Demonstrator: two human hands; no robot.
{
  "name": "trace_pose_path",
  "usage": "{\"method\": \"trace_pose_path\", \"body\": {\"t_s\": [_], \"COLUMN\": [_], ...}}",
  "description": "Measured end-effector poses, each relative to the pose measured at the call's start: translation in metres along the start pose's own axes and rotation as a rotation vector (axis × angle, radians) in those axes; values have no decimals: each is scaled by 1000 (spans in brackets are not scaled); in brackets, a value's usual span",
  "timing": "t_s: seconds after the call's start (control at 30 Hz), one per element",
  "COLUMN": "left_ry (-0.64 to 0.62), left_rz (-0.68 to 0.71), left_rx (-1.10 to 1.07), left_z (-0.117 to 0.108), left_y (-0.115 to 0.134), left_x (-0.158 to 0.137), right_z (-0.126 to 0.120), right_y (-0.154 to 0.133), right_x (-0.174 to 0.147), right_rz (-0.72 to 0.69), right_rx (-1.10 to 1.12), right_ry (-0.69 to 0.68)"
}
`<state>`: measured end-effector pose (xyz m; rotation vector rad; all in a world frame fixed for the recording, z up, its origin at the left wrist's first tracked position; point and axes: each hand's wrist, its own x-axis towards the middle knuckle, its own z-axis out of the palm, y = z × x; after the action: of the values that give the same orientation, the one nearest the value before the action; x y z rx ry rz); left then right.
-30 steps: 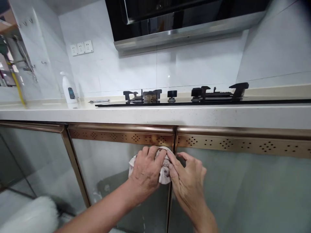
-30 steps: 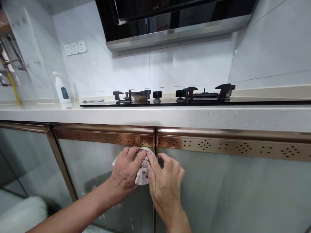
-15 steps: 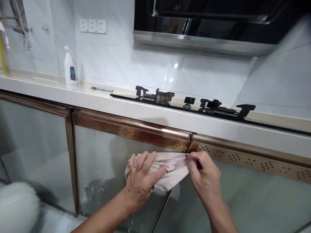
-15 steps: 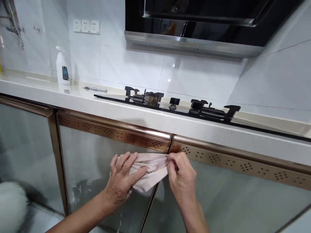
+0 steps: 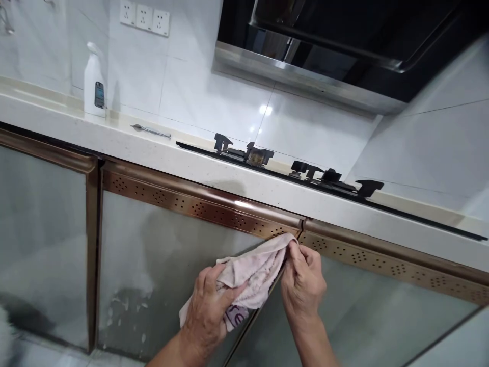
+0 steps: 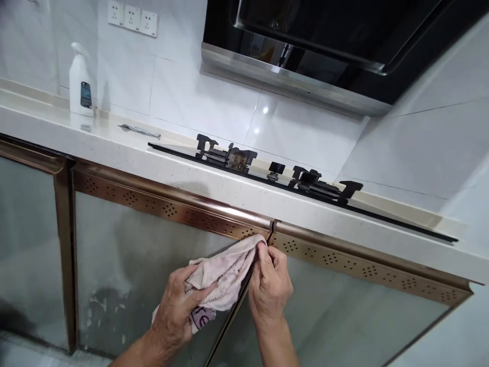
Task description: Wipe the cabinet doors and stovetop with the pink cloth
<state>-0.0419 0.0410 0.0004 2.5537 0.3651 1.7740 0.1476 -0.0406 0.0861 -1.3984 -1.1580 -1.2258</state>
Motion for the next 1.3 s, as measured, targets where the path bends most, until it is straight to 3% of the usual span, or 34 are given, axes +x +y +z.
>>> {"method": "trace_pose_path", "body": {"t_s": [0.2,0.4,0.5,0.63,0.77,0.93,1.13,1.3], "left_ry": [-29,-43,-56,-80,-121,-145,-161,-188], "left_rz": [-19,-20,-6,-19,-6,-59,-107,-113], "left_rx": [-61,-73,-98,-127,-177,-271,-292,-316], "left_z": [10,12,10,5,2,1,1,-6], "left_y": [10,13,16,21,28,34,32,37], "left_x": [-2,-3,0,1,1,1,-1,2], "right_z": [-1,13,16,5,-1,11,8,-2], "right_y": [-8,-18,-18,-9,-2,3,15,14], "right_x": [3,9,7,5,11,9,-1,10], "right_rz": [-62,99,36,-98,-80,-103,-199,-223], "right_rx": [-29,-58,-100,-22,70,-6,-33,-2], "right_ry": [0,93,115,20,88,140,27,-40]}}
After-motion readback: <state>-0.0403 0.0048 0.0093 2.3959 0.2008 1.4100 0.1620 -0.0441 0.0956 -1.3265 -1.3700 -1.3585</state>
